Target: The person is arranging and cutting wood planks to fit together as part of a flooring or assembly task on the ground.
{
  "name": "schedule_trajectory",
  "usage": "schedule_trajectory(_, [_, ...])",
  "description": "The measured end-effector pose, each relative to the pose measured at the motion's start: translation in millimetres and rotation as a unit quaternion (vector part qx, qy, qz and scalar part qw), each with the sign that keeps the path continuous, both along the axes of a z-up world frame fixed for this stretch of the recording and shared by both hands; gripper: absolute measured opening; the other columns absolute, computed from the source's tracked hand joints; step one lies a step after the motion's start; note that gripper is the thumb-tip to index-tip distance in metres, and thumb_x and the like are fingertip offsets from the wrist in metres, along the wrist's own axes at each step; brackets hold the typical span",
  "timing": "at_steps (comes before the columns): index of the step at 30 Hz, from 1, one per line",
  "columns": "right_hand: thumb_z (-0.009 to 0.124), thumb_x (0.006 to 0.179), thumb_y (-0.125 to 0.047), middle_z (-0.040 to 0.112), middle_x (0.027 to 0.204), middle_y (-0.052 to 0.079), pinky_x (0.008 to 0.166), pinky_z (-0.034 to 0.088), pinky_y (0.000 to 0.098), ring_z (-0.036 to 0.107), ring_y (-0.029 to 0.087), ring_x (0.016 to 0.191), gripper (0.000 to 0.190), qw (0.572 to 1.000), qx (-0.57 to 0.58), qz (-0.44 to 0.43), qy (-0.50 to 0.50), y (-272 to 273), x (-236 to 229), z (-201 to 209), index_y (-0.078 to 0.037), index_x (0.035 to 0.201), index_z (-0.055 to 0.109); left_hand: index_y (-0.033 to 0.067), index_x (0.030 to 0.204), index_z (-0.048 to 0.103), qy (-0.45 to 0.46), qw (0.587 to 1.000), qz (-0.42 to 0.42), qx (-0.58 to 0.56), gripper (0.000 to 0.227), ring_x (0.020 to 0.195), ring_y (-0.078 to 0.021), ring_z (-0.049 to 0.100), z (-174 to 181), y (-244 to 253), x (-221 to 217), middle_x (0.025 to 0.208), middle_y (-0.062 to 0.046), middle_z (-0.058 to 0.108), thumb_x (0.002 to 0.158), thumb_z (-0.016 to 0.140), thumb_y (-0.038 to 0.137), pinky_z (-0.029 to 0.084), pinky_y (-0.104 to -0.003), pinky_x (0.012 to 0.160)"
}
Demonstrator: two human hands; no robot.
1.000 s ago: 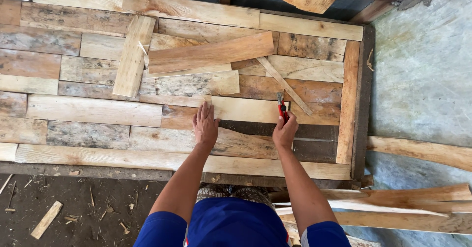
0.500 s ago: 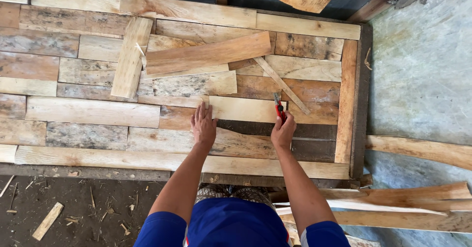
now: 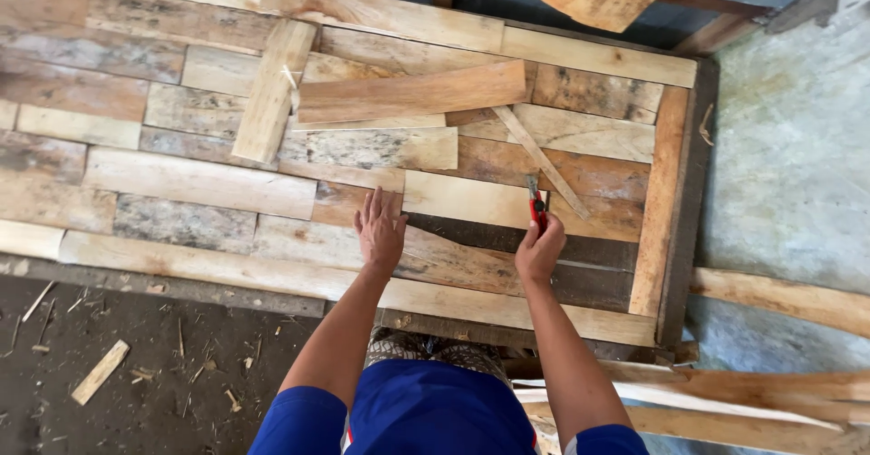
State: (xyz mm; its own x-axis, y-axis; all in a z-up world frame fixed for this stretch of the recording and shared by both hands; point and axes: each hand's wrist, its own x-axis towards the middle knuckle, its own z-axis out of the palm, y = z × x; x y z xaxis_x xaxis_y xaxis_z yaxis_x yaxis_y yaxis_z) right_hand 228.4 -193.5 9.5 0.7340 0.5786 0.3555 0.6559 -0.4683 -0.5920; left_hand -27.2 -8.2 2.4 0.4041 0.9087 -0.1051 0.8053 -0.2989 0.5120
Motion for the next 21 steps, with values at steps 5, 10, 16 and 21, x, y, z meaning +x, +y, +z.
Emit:
schedule_trajectory(5, [0.057,0.107,-0.021,0.06,0.119,0.023,0.094,0.043,0.0537,0.054,0.044,0.109,0.033,0.997,-0.02,0.013,0.067,3.3,-24.6,12.1,0.002,0.13,0.051,0.0182,0.155,0.045,0.041,0.999,0.006,-0.001,0.071,0.157,-0.0316,0.018,9.5,-2.5,-36.4,0.169,-0.009,0.027,0.088,0.067,0.03,0.012,-0.061,0.122])
schedule_trajectory(10, [0.058,0.106,-0.021,0.058,0.117,0.025,0.091,0.043,0.0528,0.054,0.044,0.107,0.033,0.995,-0.04,0.039,0.086,11.3,-52.0,22.3,0.002,0.129,0.052,0.0204,0.156,0.044,0.023,0.999,-0.01,-0.02,0.075,0.159,-0.0326,0.011,16.7,-5.0,-51.8,0.171,-0.011,0.02,0.084,0.065,0.029,0.009,-0.062,0.123])
schedule_trajectory(16, [0.057,0.106,-0.019,0.06,0.116,0.021,0.09,0.046,0.0522,0.056,0.04,0.107,0.032,0.993,-0.041,0.095,0.061,16.7,-74.0,27.2,0.001,0.13,0.052,0.0186,0.155,0.044,0.022,0.999,-0.02,-0.032,0.076,0.158,-0.033,0.013,18.6,-9.6,-54.9,0.17,-0.012,0.021,0.082,0.062,0.027,0.008,-0.061,0.123])
schedule_trajectory(21, [0.072,0.096,-0.036,0.066,0.105,0.014,0.086,0.054,0.0427,0.063,0.028,0.097,0.045,0.937,-0.254,0.201,0.129,31.3,-92.7,51.1,-0.005,0.125,0.056,0.0153,0.157,0.042,0.0,1.0,0.03,-0.007,0.063,0.16,-0.031,0.017,-2.9,-15.5,-62.8,0.171,-0.01,0.026,0.095,0.051,0.016,0.009,-0.058,0.127])
